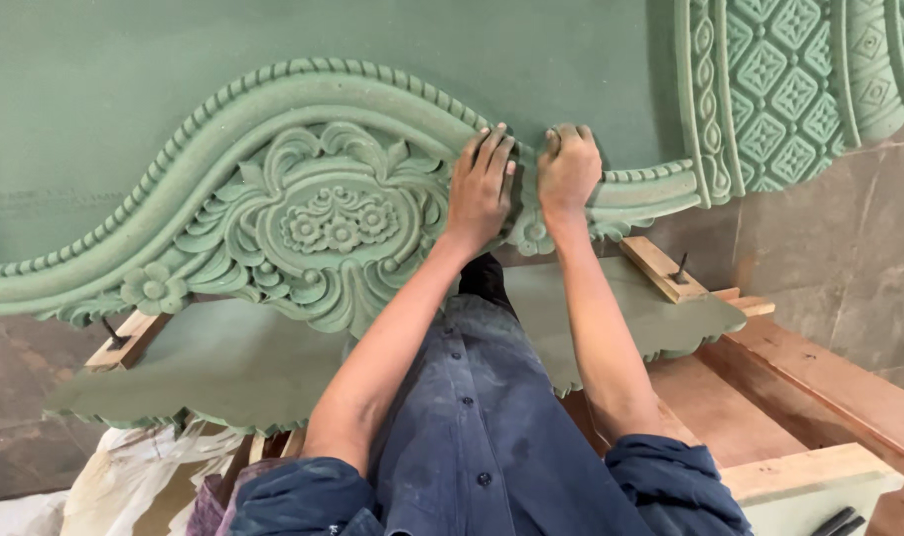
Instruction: The person smooths the surface of a large green decorative panel using a small rectangular sanding block. They work along the raised floral and geometric patterns, moving the block back and forth to even the surface.
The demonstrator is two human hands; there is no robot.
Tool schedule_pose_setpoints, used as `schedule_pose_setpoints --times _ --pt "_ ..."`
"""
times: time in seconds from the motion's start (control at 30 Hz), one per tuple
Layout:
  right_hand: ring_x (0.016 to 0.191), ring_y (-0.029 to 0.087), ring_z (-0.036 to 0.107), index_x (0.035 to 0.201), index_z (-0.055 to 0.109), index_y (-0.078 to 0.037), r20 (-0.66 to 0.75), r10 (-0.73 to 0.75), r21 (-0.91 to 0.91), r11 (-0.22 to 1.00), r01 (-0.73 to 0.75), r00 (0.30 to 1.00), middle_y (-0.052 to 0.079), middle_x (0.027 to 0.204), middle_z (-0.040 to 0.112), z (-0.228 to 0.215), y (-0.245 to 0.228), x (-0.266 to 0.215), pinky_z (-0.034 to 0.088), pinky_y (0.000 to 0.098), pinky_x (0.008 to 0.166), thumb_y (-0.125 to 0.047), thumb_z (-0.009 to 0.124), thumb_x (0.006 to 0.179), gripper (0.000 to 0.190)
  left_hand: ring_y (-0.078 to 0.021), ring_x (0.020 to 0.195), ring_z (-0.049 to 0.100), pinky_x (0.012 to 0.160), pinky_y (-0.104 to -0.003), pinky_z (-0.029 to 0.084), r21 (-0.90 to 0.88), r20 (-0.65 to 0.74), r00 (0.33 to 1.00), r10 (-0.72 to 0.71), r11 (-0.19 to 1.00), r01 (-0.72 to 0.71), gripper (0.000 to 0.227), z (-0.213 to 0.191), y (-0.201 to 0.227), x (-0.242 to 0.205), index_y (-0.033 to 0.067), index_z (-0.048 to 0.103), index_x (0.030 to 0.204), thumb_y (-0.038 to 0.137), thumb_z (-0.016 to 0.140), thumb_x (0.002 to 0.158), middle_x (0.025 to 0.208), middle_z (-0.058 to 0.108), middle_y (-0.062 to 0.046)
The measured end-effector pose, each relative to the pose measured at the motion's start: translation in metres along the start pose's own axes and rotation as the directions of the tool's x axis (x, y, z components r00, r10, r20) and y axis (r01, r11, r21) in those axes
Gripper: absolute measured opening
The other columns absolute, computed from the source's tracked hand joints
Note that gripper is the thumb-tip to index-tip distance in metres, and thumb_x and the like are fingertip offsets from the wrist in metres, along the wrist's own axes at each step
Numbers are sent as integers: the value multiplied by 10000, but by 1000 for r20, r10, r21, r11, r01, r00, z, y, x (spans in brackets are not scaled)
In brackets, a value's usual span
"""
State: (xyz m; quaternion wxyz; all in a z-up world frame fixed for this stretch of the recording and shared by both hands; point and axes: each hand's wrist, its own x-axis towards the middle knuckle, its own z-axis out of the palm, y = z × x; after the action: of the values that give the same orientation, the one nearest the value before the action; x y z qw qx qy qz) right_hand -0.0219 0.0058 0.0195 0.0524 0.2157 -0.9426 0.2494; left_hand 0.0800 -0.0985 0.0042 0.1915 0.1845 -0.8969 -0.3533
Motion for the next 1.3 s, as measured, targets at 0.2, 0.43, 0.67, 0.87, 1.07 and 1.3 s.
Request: schedule_pose_setpoints --times 0.2,0.43,0.67,0.87,1.07,1.3 --pt "826 442 629 910 656 1 102 -89 58 995 84 991 209 914 639 -28 -5 -26 492 506 701 -35 673 911 40 -327 1400 466 1134 -470 405 16 71 997 28 999 -29 369 -11 -3 6 30 592 1378 191 561 1047 1501 542 -108" --pt "800 440 624 924 657 -15 -34 -42 79 996 45 999 199 905 641 0 -15 -13 485 508 678 -60 690 945 60 -321 1405 465 1132 -470 408 22 73 997 22 999 -24 367 -7 -4 3 29 585 1370 196 558 1044 1494 539 -109" --pt "768 436 624 931 677 -31 -43 -45 23 999 46 998 205 888 630 21 -20 6 479 517 654 -52 672 919 25 -332 1406 456 1119 -480 411 28 60 998 31 999 -33 366 -7 -10 11 31 590 1354 209 555 1036 1494 534 -120" --pt "814 453 610 984 663 0 -41 -35 6 999 36 999 211 927 621 -1 -27 -22 478 516 691 -49 669 971 50 -351 1395 460 1123 -491 404 -19 71 997 17 1000 -15 374 -3 -6 3 6 586 1352 206 539 1040 1497 528 -136" --pt "779 435 618 932 673 -11 47 35 51 998 -38 998 196 871 620 -14 -39 -37 480 512 679 -52 682 927 42 -390 1384 512 1190 -491 420 -216 19 1000 -3 976 7 303 -26 -24 5 -3 595 1307 185 491 1094 1430 581 -183" --pt "776 439 601 882 653 -17 -63 86 -12 996 -87 994 191 874 624 17 -48 -9 459 520 668 -71 701 962 107 -386 1418 451 1163 -533 380 76 -20 999 -40 996 41 331 -45 -52 -1 -1 599 1317 211 501 1083 1482 534 -178"
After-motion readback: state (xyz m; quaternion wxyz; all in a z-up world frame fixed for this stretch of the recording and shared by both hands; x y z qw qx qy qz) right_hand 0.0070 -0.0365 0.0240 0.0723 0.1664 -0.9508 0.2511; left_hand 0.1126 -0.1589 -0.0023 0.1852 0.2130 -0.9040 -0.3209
